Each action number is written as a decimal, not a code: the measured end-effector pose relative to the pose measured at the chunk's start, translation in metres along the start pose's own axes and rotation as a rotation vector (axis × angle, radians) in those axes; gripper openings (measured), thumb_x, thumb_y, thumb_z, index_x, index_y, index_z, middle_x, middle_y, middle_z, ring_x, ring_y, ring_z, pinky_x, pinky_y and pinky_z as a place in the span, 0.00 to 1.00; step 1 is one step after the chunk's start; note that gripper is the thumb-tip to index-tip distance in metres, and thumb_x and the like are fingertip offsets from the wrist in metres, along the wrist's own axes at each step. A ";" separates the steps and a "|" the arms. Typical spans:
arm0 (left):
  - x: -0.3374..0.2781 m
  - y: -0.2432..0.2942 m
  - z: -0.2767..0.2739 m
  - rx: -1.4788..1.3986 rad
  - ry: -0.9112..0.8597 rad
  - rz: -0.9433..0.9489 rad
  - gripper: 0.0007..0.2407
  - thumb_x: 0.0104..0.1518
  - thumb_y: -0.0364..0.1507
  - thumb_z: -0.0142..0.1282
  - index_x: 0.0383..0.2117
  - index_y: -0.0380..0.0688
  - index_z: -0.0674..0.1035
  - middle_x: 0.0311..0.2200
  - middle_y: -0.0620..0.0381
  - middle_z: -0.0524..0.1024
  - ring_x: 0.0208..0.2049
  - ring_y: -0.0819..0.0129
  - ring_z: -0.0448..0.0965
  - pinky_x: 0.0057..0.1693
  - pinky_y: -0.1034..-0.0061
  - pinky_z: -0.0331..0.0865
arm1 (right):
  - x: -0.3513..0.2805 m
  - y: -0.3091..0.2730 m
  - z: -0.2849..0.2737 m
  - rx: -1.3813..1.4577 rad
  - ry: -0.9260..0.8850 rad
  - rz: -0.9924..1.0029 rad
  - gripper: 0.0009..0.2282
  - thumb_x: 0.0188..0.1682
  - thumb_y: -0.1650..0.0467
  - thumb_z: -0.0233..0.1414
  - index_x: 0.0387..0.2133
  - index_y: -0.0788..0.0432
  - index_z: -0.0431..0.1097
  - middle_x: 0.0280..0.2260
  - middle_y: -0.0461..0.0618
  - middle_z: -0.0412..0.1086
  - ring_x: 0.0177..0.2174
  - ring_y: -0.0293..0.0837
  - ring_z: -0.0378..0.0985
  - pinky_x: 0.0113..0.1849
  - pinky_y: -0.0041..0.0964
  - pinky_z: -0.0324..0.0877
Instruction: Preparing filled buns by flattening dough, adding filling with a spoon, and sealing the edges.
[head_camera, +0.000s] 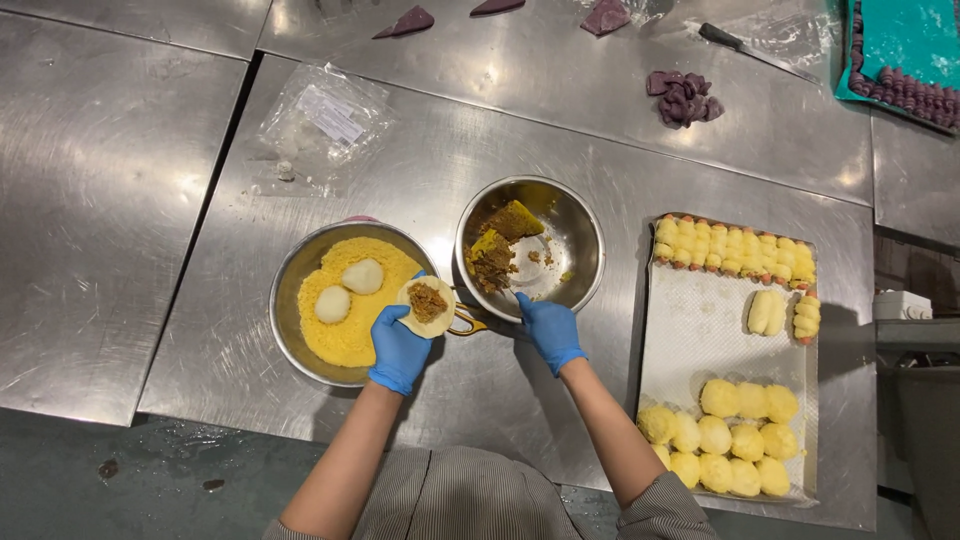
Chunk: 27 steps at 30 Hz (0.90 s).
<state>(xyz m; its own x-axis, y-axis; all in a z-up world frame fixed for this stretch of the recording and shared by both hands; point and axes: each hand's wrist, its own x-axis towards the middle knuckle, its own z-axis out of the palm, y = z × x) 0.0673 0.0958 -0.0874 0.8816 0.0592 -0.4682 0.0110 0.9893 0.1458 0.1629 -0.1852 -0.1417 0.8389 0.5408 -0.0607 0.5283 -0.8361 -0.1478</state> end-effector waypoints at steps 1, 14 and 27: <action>-0.003 -0.001 -0.002 -0.002 0.003 0.002 0.28 0.50 0.27 0.42 0.64 0.36 0.67 0.62 0.44 0.68 0.64 0.51 0.66 0.70 0.58 0.58 | -0.002 -0.001 -0.012 0.000 -0.003 -0.002 0.19 0.47 0.70 0.52 0.54 0.46 0.72 0.22 0.52 0.73 0.24 0.55 0.77 0.28 0.51 0.71; -0.003 -0.004 -0.002 0.020 0.061 -0.005 0.28 0.50 0.26 0.43 0.63 0.35 0.68 0.61 0.44 0.69 0.64 0.51 0.67 0.69 0.58 0.60 | -0.003 -0.023 -0.003 0.159 0.052 0.258 0.12 0.51 0.65 0.51 0.46 0.45 0.78 0.26 0.59 0.75 0.26 0.61 0.79 0.31 0.55 0.73; 0.014 0.002 -0.017 0.127 -0.048 -0.011 0.28 0.50 0.27 0.41 0.63 0.37 0.68 0.60 0.44 0.69 0.62 0.52 0.69 0.67 0.58 0.63 | -0.016 0.009 0.029 1.194 0.030 0.563 0.12 0.50 0.69 0.56 0.43 0.63 0.80 0.38 0.54 0.82 0.37 0.41 0.83 0.44 0.34 0.75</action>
<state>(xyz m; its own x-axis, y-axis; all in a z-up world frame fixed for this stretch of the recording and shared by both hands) 0.0713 0.1012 -0.1087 0.9028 0.0385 -0.4283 0.0780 0.9648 0.2511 0.1504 -0.1987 -0.1702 0.9154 0.1329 -0.3800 -0.3177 -0.3414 -0.8846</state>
